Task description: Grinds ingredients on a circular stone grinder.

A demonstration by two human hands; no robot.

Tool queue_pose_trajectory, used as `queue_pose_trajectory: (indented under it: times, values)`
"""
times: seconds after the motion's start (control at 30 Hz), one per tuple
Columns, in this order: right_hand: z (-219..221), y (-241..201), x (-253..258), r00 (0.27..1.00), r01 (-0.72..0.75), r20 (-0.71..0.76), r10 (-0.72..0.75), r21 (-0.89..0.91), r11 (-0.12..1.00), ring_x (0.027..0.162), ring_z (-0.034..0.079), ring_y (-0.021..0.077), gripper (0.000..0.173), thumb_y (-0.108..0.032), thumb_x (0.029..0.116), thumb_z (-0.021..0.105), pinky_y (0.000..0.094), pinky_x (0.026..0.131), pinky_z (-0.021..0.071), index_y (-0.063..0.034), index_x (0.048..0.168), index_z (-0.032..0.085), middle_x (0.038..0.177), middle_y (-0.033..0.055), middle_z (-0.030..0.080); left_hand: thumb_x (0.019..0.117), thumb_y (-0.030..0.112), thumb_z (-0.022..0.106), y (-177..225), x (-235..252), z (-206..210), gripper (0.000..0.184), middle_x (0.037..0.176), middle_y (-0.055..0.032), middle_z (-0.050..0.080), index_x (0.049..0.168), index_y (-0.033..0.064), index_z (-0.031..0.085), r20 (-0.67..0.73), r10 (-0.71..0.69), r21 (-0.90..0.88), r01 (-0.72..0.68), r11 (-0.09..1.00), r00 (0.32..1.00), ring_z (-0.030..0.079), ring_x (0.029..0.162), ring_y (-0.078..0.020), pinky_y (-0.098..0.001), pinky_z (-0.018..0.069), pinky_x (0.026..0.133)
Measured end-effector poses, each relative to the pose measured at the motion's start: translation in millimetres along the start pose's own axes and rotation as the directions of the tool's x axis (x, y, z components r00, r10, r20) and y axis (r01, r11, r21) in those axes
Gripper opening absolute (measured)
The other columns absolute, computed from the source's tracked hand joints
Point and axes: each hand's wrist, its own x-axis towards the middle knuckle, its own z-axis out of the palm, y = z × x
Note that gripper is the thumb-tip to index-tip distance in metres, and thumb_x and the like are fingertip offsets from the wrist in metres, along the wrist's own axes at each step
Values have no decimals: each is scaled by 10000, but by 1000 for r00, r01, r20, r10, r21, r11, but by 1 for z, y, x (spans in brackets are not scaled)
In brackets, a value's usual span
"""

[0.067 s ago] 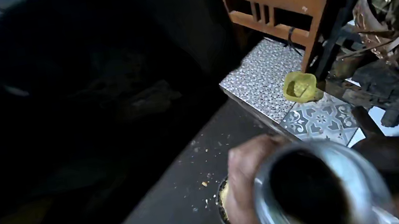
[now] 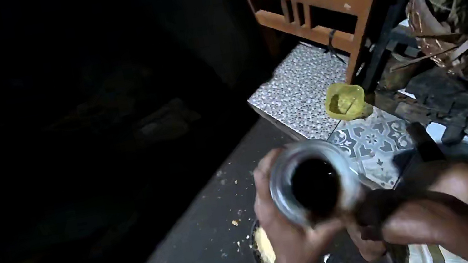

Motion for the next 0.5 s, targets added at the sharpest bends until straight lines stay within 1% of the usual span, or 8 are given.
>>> queue_pose_trajectory:
  times: [0.03, 0.07, 0.1, 0.17, 0.27, 0.33, 0.43, 0.5]
  values:
    - [2, -3, 11, 986, -135, 110, 126, 78, 988, 1143, 647, 415, 270, -201, 1030, 617, 594, 990, 504, -19, 1215, 695, 1183, 231, 687, 727, 492, 890, -23, 7, 10, 880, 1234, -36, 661, 1354, 6, 510, -18, -52, 42, 53, 998, 998, 627, 1156, -51, -278, 544, 1012]
    - [6, 0, 18, 979, -166, 140, 146, 144, 975, 1165, 626, 447, 281, -196, 1017, 642, 614, 1001, 486, -18, 1228, 694, 1204, 251, 669, 715, 434, 900, -48, 13, 20, 896, 1237, -105, 653, 1350, -53, 496, -24, -103, 85, 104, 991, 994, 623, 1158, -85, -295, 531, 1012]
    - [8, 5, 22, 982, -148, 143, 124, 172, 974, 1185, 607, 445, 299, -207, 1016, 648, 601, 1013, 480, -47, 1266, 685, 1236, 241, 647, 704, 400, 897, -73, 17, 30, 908, 1240, -165, 647, 1355, -86, 494, -16, -165, 123, 166, 978, 986, 626, 1154, -133, -329, 526, 1006]
    - [10, 13, 25, 989, -105, 120, 84, 179, 978, 1192, 599, 431, 317, -232, 1018, 649, 575, 1020, 479, -89, 1299, 673, 1249, 221, 640, 707, 377, 889, -121, 22, 50, 907, 1251, -187, 646, 1393, -58, 485, 35, -297, 155, 288, 945, 954, 632, 1160, -184, -375, 526, 1008]
    - [4, 19, 24, 992, -104, 88, 89, 187, 977, 1179, 607, 422, 308, -239, 1021, 645, 559, 1016, 484, -106, 1297, 679, 1233, 211, 649, 730, 316, 890, -181, 26, 82, 883, 1257, -193, 654, 1425, -24, 465, 129, -443, 174, 419, 891, 887, 651, 1159, -228, -421, 531, 1011]
    - [0, 24, 24, 995, -89, 62, 79, 196, 977, 1173, 615, 413, 301, -228, 1025, 631, 548, 1023, 480, -102, 1293, 682, 1217, 210, 655, 747, 269, 897, -210, 28, 103, 859, 1291, -220, 641, 1432, -30, 473, 175, -490, 205, 455, 867, 854, 638, 1196, -275, -451, 516, 1036]
    - [-2, 26, 21, 997, -79, 34, 74, 225, 971, 1169, 622, 417, 288, -225, 1035, 618, 554, 1052, 469, -94, 1281, 694, 1214, 212, 667, 763, 220, 890, -237, 31, 127, 841, 1346, -270, 591, 1438, -55, 471, 217, -543, 248, 492, 834, 811, 589, 1256, -348, -496, 473, 1075]
    - [-1, 28, 20, 998, -67, 16, 65, 237, 969, 1142, 634, 417, 289, -223, 1040, 609, 554, 994, 503, -91, 1284, 690, 1199, 212, 670, 774, 199, 882, -246, 34, 140, 836, 1358, -281, 578, 1453, -51, 463, 221, -586, 272, 527, 805, 780, 586, 1250, -372, -514, 476, 1059]
